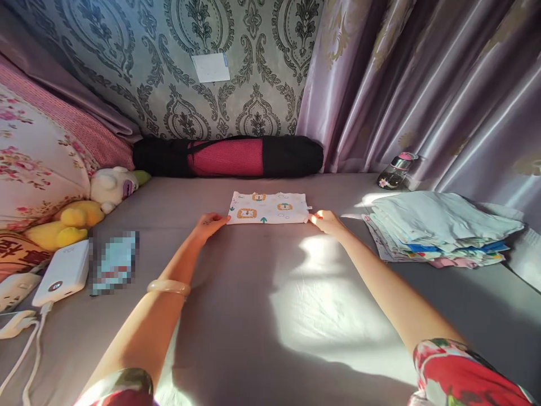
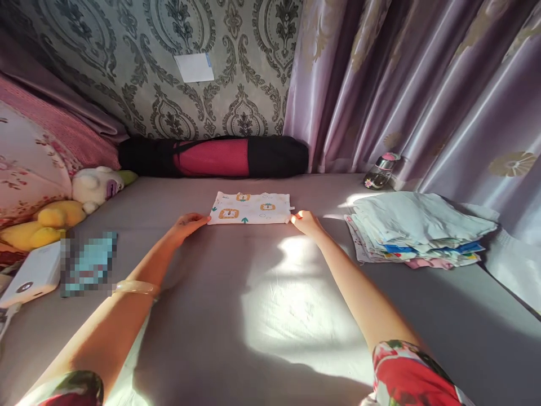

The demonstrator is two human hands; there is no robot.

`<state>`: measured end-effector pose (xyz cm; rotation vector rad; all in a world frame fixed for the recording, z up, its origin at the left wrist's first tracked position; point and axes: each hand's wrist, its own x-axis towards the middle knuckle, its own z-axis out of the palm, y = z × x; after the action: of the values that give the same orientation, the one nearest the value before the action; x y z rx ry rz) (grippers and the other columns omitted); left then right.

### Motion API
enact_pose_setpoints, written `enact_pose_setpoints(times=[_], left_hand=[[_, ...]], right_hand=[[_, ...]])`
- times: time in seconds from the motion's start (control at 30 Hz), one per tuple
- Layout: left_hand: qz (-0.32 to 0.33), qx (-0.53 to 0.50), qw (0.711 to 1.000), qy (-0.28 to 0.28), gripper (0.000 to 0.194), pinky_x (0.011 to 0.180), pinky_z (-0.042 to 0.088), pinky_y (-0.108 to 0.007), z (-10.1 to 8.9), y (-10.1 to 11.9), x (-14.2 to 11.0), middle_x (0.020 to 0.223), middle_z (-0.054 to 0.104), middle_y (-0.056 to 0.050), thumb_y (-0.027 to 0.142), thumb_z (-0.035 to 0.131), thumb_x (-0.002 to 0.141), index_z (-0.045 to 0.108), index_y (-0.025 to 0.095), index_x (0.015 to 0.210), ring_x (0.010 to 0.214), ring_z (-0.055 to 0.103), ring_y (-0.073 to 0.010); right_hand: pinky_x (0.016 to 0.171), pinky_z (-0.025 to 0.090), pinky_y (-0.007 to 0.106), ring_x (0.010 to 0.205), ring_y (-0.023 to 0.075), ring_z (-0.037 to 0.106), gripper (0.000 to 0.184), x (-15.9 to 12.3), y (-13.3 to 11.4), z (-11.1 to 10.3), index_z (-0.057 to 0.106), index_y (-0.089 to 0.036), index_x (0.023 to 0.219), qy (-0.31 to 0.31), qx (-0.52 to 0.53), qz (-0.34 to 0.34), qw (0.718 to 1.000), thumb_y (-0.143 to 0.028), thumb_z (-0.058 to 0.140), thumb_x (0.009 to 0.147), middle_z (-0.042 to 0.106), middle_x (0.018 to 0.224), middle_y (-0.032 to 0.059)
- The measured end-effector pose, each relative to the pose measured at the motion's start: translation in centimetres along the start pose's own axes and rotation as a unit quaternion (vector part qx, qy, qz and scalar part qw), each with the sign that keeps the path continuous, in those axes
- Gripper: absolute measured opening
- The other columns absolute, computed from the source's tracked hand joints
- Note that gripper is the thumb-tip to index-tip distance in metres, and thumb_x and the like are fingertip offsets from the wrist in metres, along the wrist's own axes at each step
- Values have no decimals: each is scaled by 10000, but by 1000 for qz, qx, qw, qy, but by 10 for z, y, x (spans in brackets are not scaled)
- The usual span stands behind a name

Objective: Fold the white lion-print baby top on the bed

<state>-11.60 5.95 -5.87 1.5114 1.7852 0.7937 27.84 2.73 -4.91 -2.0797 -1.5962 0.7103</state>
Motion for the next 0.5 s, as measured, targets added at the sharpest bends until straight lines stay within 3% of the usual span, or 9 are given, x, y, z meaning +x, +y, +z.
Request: enact_pose_setpoints(times=[0.13,0.5], left_hand=[[16,-23,1000,7,399,497,337,-252,4,-3,-12,625,543,11,498,737,615,734,168,840,582,494,-138],[-7,-31,999,35,431,625,482,-280,17,-1,-7,698,662,-27,474,771,612,748,148,894,693,614,-181]], right_hand=[[643,426,226,788,147,626,258,-12,-6,5,687,-188,951,-17,33,-13,999,-387,688,787,710,910,38],[608,425,243,722,166,615,231,-6,-15,15,691,-180,936,12,2,3,1000,-367,617,823,694,828,48]])
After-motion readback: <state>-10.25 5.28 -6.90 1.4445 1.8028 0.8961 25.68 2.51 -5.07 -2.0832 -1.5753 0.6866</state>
